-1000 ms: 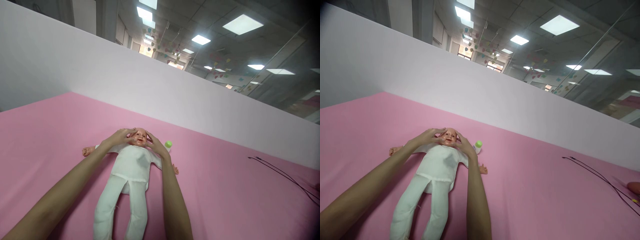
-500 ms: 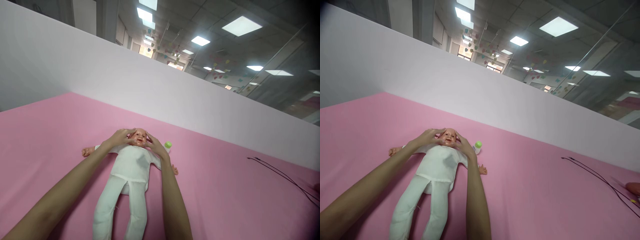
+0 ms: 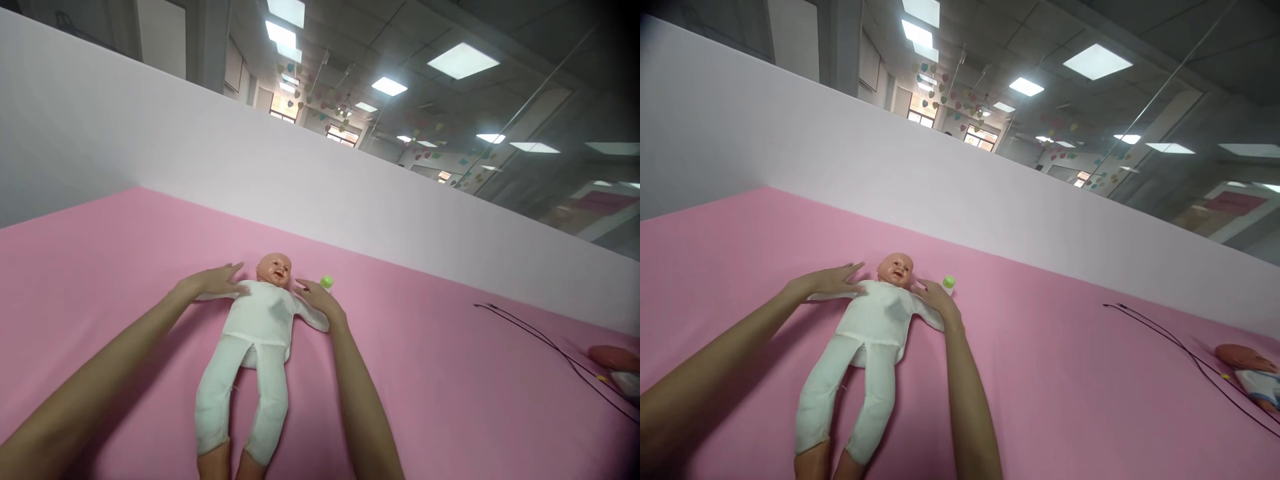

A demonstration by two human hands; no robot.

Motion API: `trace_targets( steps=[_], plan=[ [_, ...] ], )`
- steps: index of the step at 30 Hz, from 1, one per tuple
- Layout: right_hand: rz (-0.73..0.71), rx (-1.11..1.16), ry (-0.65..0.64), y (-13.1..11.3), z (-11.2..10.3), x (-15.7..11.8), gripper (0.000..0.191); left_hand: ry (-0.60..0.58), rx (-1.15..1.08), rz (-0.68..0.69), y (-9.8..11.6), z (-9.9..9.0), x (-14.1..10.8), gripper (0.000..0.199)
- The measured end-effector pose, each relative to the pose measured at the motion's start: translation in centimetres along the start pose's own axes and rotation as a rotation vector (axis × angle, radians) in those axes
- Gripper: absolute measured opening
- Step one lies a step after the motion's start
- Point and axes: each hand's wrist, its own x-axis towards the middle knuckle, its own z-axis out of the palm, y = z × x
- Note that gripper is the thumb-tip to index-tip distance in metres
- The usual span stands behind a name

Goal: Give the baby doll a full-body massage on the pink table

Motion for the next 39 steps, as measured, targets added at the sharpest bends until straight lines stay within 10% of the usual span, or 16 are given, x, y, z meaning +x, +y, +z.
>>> trace_targets(
  steps=[8,15,22,33,39],
  plan=[
    [0.426,-0.276,0.017,5.6,-3.8,-6.2,0.037,0.057,-0.027,-0.122,-7.6,-1.0,-3.9,0.037],
    [0.335,-0.056,0.166,6.8,-2.6,-8.6,0.042,0.14,-0.102,-0.071,-8.6,-0.4,-4.8,0.043],
    [0.272,0.583,0.397,8.1,-0.9,-8.5,0.052,0.195,-0.687,-0.12,-9.2,-1.4,-5.7,0.066],
    [0.214,0.851,0.707,7.3,3.7,-6.0,0.052,0.686,-1.386,-0.272,-5.3,2.8,-4.0,0.024],
    [-0.017,0.456,0.684,2.8,4.2,-7.0,0.049,0.718,-0.875,0.008,-1.4,3.8,-5.1,0.026]
  ],
)
